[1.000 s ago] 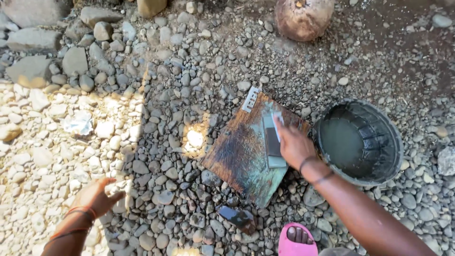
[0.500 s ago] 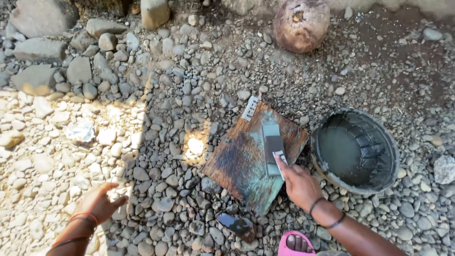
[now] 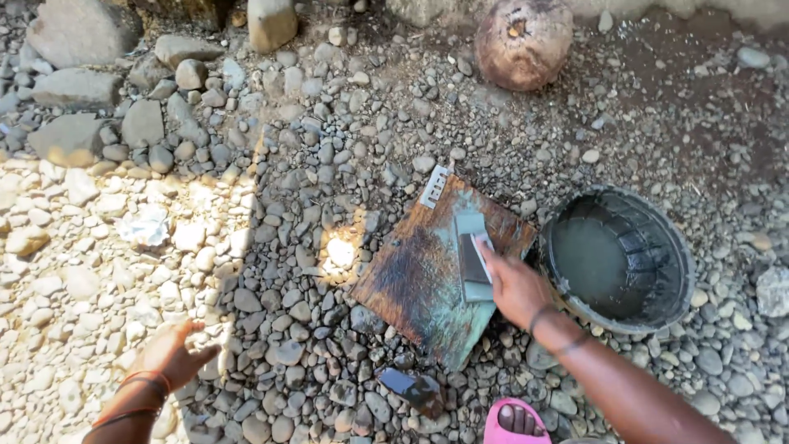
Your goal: Sharpening a metal tool blade on a whetstone using water.
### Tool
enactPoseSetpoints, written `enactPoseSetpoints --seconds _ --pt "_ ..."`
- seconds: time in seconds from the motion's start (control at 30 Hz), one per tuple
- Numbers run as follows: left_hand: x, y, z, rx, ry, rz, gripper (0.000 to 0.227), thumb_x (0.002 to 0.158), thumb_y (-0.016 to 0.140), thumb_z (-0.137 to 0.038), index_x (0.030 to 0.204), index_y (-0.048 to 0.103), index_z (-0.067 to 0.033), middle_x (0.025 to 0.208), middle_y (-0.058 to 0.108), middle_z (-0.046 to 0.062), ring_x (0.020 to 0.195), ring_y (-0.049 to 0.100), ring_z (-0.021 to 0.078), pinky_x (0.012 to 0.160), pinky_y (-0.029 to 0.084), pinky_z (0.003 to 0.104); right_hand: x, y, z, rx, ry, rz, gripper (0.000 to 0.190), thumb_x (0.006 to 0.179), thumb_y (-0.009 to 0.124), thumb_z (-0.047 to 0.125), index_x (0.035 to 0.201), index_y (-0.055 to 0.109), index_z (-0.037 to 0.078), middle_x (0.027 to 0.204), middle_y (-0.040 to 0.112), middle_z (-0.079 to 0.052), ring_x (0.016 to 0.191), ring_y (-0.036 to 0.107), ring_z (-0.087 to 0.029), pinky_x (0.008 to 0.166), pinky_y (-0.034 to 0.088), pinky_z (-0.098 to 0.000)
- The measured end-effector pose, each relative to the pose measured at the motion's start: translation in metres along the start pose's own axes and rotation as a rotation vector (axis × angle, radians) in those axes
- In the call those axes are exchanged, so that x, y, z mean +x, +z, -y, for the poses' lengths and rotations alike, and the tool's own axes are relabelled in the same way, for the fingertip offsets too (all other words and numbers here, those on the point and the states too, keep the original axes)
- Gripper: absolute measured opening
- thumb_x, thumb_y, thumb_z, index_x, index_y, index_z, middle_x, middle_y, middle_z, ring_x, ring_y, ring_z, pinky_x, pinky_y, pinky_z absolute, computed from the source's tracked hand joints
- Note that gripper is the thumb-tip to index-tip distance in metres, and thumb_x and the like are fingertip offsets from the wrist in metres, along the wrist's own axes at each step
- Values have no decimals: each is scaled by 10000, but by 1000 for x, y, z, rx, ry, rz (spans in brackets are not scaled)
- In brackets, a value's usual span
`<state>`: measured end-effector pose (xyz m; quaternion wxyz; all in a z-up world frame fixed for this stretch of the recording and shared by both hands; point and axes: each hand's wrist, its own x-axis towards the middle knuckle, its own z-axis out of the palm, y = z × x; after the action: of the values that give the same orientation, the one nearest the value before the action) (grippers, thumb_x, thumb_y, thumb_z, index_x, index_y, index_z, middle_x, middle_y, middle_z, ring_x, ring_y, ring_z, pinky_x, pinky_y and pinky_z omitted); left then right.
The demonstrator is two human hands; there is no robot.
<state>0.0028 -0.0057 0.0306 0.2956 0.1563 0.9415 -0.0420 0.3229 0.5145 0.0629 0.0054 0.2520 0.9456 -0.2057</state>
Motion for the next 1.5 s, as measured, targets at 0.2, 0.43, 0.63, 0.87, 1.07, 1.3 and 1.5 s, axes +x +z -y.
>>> enactPoseSetpoints --seconds 0.2,0.43,0.63,0.87,1.07,1.3,1.5 --pt "12 0 3 31 63 -94 705 751 815 -569 1318 682 -171 1192 732 169 1126 703 328 1002 569 405 -20 18 -16 50 -87 -77 624 983 525 171 1553 379 380 1068 699 -150 882 693 -388 746 587 -488" --pt "15 25 13 -9 201 -205 666 693 837 -568 1200 720 -153 1131 740 154 1112 681 328 986 551 415 12 10 -11 42 119 75 622 972 535 175 1525 398 425 1191 687 -116 910 708 -364 778 594 -458" --pt "12 -7 -17 -336 91 -57 776 730 820 -538 1376 622 -157 1193 720 183 1161 713 313 982 590 431 85 44 -56 421 -273 -469 492 1094 526 124 1571 484 238 1290 677 -169 1101 708 -314 843 572 -447" --pt "-65 -115 -170 -524 303 -89 688 794 762 -533 1348 621 -150 1380 647 92 1195 679 248 1014 564 404 38 -48 19 2074 -132 31 341 1115 570 215 1416 539 57 962 596 -36 786 550 -160 684 460 -311" --pt "-157 -148 -279 -1380 805 223 531 904 739 -200 1389 591 -44 1220 694 94 1068 674 165 947 578 319 -26 -88 98 1871 -374 169 261 1076 592 173 1294 529 45 1013 688 -147 786 614 -209 701 498 -344" --pt "-205 -146 -298 -1698 861 550 440 989 649 -115 1390 560 44 1243 680 121 1098 671 181 960 572 353 -65 -94 129 1593 -426 106 231 1038 629 99 1190 461 50 1096 746 -235 783 673 -214 722 577 -371" --pt "-212 -142 -299 -1714 867 569 431 977 669 -88 1374 573 49 1246 667 117 1109 671 182 973 576 370 -72 -93 129 1571 -439 78 207 1033 613 63 1184 472 48 1105 736 -213 794 688 -203 712 589 -353"
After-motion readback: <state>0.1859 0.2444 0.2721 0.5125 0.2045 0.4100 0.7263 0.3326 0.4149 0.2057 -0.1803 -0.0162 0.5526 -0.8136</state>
